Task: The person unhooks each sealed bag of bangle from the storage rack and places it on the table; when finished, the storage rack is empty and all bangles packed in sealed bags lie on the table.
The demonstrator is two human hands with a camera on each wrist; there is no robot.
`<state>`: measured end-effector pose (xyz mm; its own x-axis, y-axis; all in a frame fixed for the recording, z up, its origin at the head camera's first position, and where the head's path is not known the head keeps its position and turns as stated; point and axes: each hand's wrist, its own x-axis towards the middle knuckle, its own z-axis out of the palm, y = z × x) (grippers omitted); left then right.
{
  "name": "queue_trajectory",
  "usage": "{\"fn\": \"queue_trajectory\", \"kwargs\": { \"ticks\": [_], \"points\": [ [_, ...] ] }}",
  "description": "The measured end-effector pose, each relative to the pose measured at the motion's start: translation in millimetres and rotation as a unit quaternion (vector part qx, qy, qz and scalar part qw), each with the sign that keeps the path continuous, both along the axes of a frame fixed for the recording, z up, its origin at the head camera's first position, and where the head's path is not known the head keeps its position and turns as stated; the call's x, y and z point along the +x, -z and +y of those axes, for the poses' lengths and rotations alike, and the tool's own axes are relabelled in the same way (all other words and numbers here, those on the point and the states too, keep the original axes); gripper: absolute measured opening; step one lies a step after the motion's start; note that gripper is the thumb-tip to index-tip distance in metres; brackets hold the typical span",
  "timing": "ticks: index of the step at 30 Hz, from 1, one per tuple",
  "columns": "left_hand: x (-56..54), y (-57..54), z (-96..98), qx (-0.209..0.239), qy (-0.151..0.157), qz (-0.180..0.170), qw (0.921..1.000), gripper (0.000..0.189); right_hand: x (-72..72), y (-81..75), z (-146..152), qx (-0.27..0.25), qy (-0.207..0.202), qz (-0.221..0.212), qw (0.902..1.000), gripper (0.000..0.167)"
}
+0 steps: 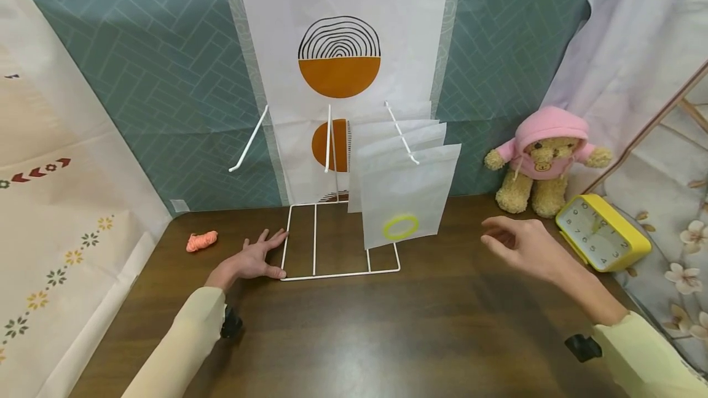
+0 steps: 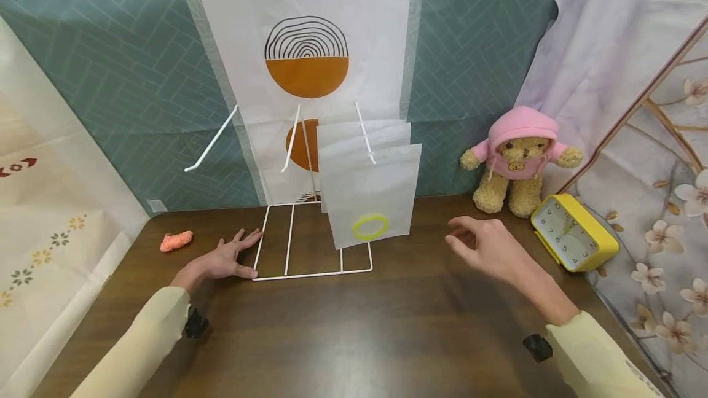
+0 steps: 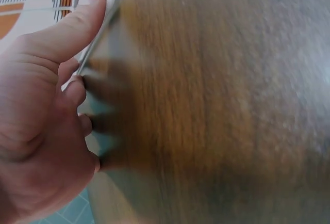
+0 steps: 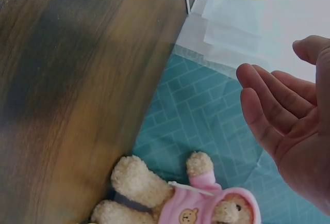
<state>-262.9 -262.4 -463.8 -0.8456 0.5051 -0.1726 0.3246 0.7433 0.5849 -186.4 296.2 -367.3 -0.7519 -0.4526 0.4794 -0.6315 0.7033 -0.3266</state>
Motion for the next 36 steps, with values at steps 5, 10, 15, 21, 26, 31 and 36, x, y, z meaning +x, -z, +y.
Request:
{"fn": "queue_trajectory", "kwargs": {
  "ticks": [5,10,15,21,26,31,36],
  "points": [
    [-2.4,0.5,0.1,-0.019,0.003,0.013,0.9997,0.108,-0.6,-1.6,0.4,-0.001,-0.002,0.009,1.0,0.02],
    [-3.7,-0.4,3.1,-0.034,-0.001,0.018,0.9992,0.111,-1.7,-5.3,-1.2,-0.007,-0.006,0.013,0.9999,0.021],
    [-2.2,-2.1,5.9,-0.036,-0.006,0.011,0.9993,0.112,-6.5,-12.2,-5.1,-0.017,-0.004,0.037,0.9992,0.027],
    [-1.0,-1.3,6.1,-0.034,-0.003,0.009,0.9994,0.111,-14.9,-27.0,-14.9,-0.075,0.014,0.019,0.9969,0.043],
    [-0.2,-1.2,3.3,-0.039,-0.002,0.004,0.9992,0.11,-23.7,-42.6,-31.4,-0.174,-0.011,-0.057,0.9831,0.058],
    [2.0,-1.2,0.4,-0.043,-0.001,0.004,0.9991,0.111,-36.8,-55.7,-45.8,-0.245,-0.058,-0.079,0.9644,0.059],
    [1.5,-0.1,0.7,-0.036,0.003,0.007,0.9993,0.11,-46.7,-63.0,-49.0,-0.279,-0.09,-0.096,0.9513,0.054]
  ]
}}
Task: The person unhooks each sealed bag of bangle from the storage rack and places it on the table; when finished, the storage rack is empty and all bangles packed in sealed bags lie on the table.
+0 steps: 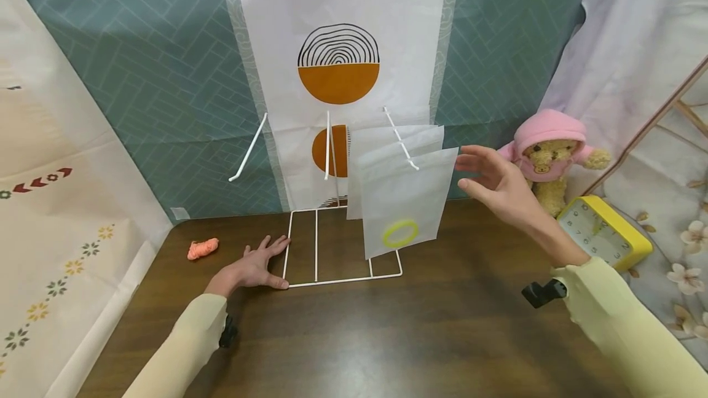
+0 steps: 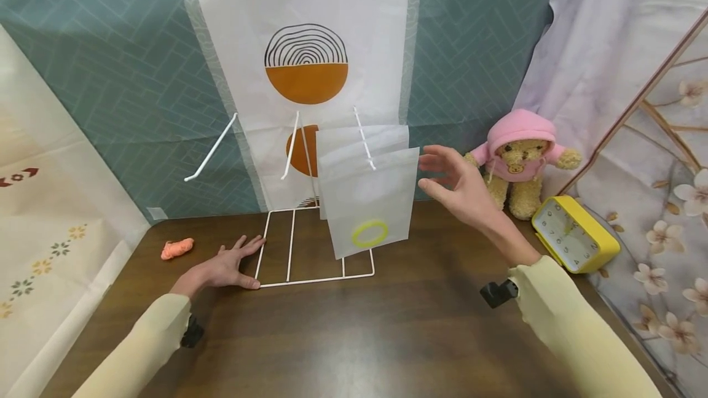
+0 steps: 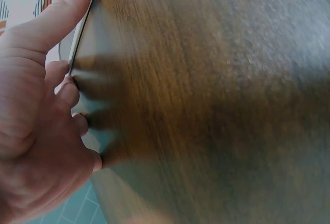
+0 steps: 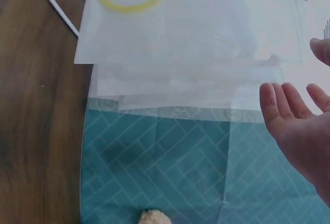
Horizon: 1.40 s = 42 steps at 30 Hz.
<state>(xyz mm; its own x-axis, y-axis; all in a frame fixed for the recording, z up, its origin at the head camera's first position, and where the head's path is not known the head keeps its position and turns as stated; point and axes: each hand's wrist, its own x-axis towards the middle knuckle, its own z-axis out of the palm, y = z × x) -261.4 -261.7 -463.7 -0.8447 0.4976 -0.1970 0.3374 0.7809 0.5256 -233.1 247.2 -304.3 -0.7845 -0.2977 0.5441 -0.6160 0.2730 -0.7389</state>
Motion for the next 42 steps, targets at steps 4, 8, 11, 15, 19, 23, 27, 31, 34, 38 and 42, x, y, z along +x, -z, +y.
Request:
{"fn": "queue_trajectory", "kwargs": {
  "ticks": [4,8,11,15,19,23,27,31,34,38,42],
  "points": [
    [-0.7,-0.3,0.6,-0.001,-0.002,-0.001,1.0,0.11,-5.2,-2.9,0.3,-0.024,-0.031,-0.015,0.9991,0.053],
    [-0.1,-0.5,1.0,-0.001,-0.003,0.0,1.0,0.109,-9.1,-5.8,-0.8,-0.051,-0.061,-0.034,0.9963,0.054],
    [0.2,0.7,0.7,0.001,-0.002,0.002,1.0,0.109,-11.7,-7.9,-1.5,-0.05,-0.069,-0.041,0.9955,0.054],
    [1.0,2.9,0.5,0.002,-0.001,0.004,1.0,0.108,-14.4,-10.3,-3.2,-0.048,-0.072,-0.05,0.995,0.051],
    [2.9,4.0,0.7,0.008,0.0,0.003,1.0,0.109,-16.1,-12.3,-6.0,-0.069,-0.09,-0.064,0.9915,0.05],
    [3.7,4.8,-0.2,0.014,0.004,0.009,0.9999,0.11,-17.3,-13.3,-7.8,-0.064,-0.09,-0.074,0.9912,0.047],
    [3.7,4.1,-0.8,0.012,0.001,0.01,0.9999,0.11,-19.0,-13.8,-9.6,-0.044,-0.084,-0.079,0.9924,0.043],
    [2.9,3.5,-0.3,0.004,-0.006,0.011,0.9999,0.109,-20.5,-14.6,-12.4,-0.043,-0.104,-0.077,0.9907,0.042],
    [2.6,3.2,0.2,0.0,-0.007,0.014,0.9999,0.108,-22.6,-14.9,-14.6,-0.054,-0.13,-0.082,0.9866,0.042],
    [3.4,2.3,0.9,0.001,-0.007,0.012,0.9999,0.108,-24.2,-15.1,-16.7,-0.054,-0.137,-0.091,0.985,0.04],
    [3.3,1.7,1.1,0.003,-0.009,0.009,0.9999,0.108,-23.0,-17.4,-20.2,-0.036,-0.118,-0.088,0.9884,0.039]
  ]
}}
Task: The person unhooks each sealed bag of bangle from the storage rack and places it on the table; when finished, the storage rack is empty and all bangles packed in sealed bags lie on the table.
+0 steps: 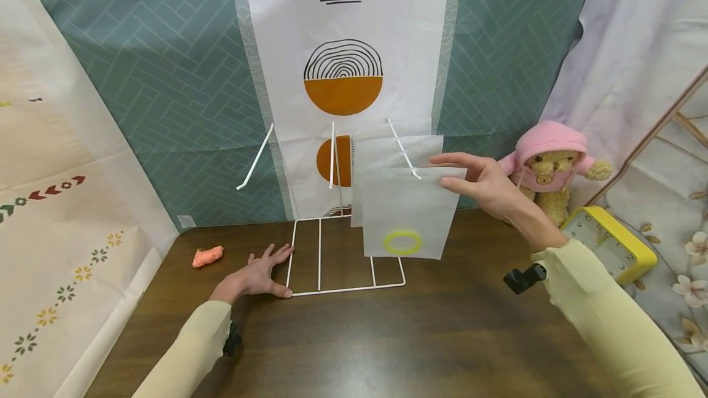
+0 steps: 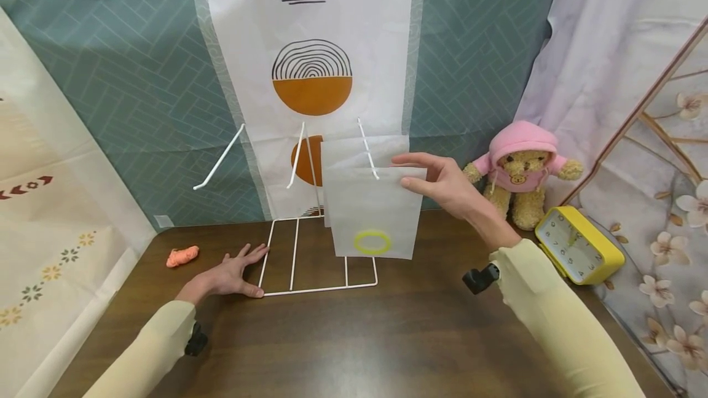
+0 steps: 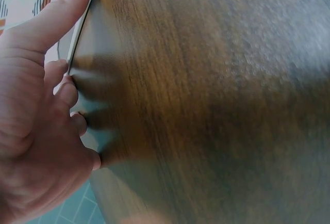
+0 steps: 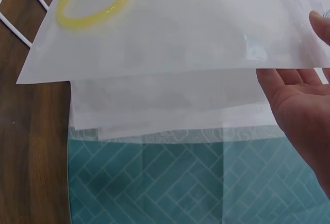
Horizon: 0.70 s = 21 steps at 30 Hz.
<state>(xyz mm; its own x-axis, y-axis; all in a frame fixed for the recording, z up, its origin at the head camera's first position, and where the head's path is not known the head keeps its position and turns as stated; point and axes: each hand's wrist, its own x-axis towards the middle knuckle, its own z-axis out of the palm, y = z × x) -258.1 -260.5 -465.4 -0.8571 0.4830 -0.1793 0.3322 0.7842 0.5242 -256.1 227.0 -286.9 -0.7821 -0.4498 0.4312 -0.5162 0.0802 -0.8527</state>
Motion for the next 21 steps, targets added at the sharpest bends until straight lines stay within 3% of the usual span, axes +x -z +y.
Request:
{"fn": "queue_trajectory", "kwargs": {
  "ticks": [12,21],
  "points": [
    [0.3,-0.5,0.7,-0.004,-0.001,0.004,1.0,0.109,1.2,-0.9,-14.7,0.035,0.055,0.009,0.9978,0.032],
    [0.2,-0.4,-0.1,-0.008,-0.002,0.003,1.0,0.108,1.9,-1.7,-21.1,0.017,0.075,-0.016,0.9969,0.026]
  ]
}}
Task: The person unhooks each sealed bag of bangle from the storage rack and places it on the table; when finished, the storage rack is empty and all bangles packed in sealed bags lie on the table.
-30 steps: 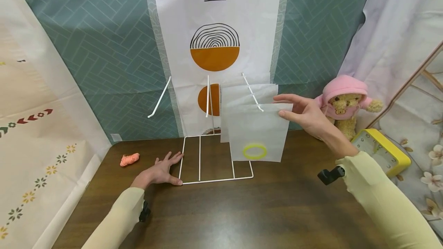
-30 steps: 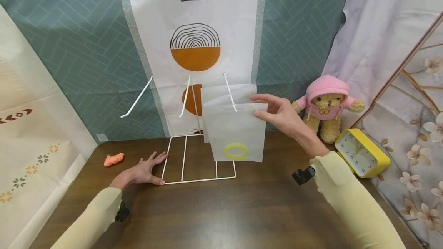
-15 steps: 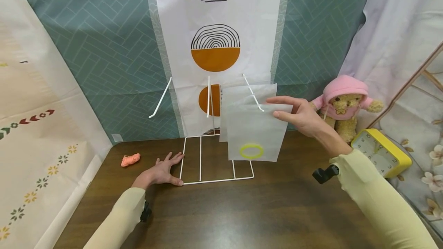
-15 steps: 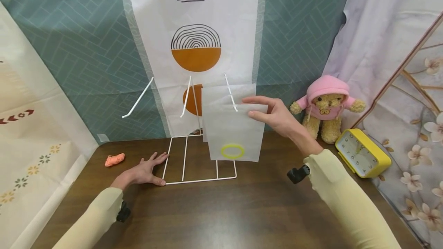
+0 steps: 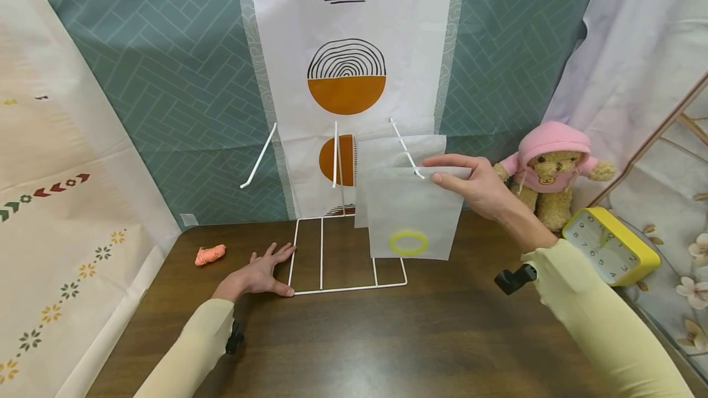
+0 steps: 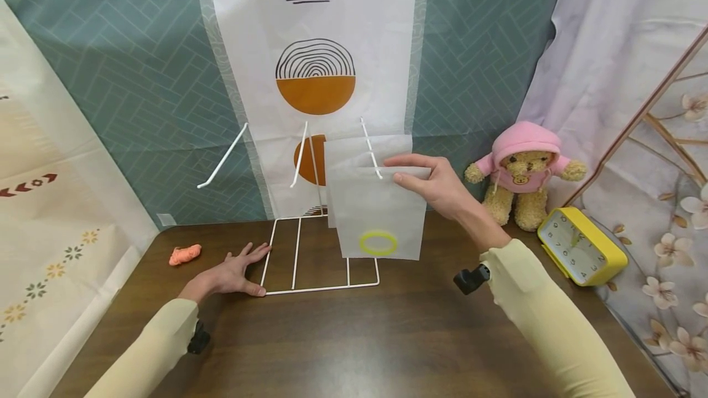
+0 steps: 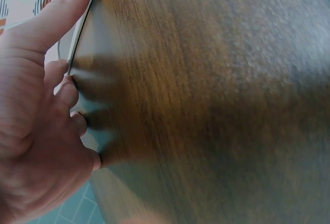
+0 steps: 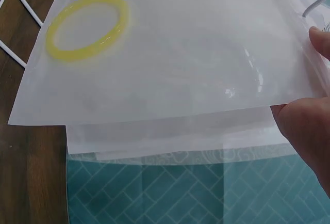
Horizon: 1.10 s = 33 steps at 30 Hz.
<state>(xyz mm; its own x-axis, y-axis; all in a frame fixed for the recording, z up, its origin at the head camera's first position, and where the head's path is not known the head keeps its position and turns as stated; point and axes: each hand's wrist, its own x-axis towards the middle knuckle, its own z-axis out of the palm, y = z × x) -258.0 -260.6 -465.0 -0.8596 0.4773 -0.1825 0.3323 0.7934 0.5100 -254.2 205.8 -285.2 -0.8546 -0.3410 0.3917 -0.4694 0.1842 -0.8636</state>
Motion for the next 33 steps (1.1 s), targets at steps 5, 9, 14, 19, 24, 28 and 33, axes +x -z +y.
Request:
{"fn": "queue_trajectory", "kwargs": {
  "ticks": [5,9,14,19,24,28,33],
  "points": [
    [-0.5,0.2,0.3,-0.002,-0.002,-0.003,1.0,0.108,0.6,-0.1,-2.1,-0.021,-0.004,-0.007,0.9997,0.023],
    [-0.4,-0.4,0.8,0.0,-0.002,-0.007,1.0,0.108,1.0,0.3,-2.5,-0.036,-0.008,-0.012,0.9992,0.021],
    [-0.7,-0.2,0.5,0.001,-0.001,-0.007,1.0,0.108,2.1,0.9,-1.2,-0.032,0.001,-0.003,0.9995,0.019],
    [-0.5,0.0,-0.3,0.003,-0.001,-0.008,1.0,0.109,5.9,-0.8,-0.5,-0.024,0.002,0.0,0.9997,0.017],
    [-0.6,0.6,-1.1,0.002,-0.001,-0.006,1.0,0.108,11.7,-2.9,1.1,-0.009,0.016,-0.009,0.9998,0.016],
    [-0.3,0.9,-0.9,0.0,-0.002,-0.008,1.0,0.108,16.3,-4.3,2.5,0.009,0.032,-0.007,0.9994,0.017],
    [-0.6,0.7,-0.9,-0.002,-0.003,-0.011,0.9999,0.109,21.8,-6.5,2.1,0.005,0.035,-0.001,0.9994,0.017]
  ]
}}
